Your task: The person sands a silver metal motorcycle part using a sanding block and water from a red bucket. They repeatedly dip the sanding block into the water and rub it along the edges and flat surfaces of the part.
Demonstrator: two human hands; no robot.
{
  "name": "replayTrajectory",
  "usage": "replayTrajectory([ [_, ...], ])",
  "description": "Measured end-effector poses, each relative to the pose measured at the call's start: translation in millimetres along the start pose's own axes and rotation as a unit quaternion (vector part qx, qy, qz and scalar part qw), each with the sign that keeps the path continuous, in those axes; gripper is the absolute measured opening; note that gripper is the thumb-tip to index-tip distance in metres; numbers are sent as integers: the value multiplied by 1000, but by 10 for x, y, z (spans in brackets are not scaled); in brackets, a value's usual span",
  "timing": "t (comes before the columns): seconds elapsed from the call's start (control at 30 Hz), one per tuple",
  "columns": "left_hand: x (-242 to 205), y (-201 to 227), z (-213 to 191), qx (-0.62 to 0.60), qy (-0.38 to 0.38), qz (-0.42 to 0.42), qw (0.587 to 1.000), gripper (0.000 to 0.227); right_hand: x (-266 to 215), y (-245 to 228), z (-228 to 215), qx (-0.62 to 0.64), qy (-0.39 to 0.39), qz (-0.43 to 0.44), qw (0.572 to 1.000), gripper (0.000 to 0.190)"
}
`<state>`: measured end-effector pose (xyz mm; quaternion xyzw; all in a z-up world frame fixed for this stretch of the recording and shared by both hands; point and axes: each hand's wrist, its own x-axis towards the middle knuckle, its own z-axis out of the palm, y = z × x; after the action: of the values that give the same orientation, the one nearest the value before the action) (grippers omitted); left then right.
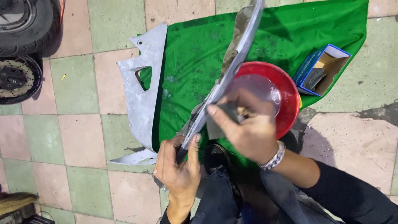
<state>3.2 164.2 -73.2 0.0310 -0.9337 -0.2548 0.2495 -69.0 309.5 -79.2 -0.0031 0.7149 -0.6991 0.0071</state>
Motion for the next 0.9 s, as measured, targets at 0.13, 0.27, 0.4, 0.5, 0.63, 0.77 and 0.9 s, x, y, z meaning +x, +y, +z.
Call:
replayTrajectory([
  [0.13, -43, -109, -16, -3, -4, 6, 1000, 25, 36, 10, -32, -23, 5, -37, 999, 16],
  [0.27, -184, -425, -153, -41, -38, -46, 997, 25, 192, 167, -293, -26, 66, 5, 997, 15],
  [0.4, -495, -1149, -310, -64, -57, -102, 991, 24, 298, 543, -737, -86, 123, 2, 989, 16],
  [0.5, -369, -1154, -502, -88, -59, -196, 975, 27, 270, 614, -822, -51, 110, 53, 991, 13],
  [0.63, -387, -1458, -742, -100, -86, -258, 957, 28, 270, 683, -831, -32, 76, 57, 995, 14],
  [0.77, -346, -1848, -851, -183, -138, -291, 929, 31, 336, 795, -882, 62, -10, -19, 998, 13],
  [0.9, -173, -2193, -723, -213, -243, -280, 904, 43, 381, 727, -945, 76, -68, 6, 995, 14],
])
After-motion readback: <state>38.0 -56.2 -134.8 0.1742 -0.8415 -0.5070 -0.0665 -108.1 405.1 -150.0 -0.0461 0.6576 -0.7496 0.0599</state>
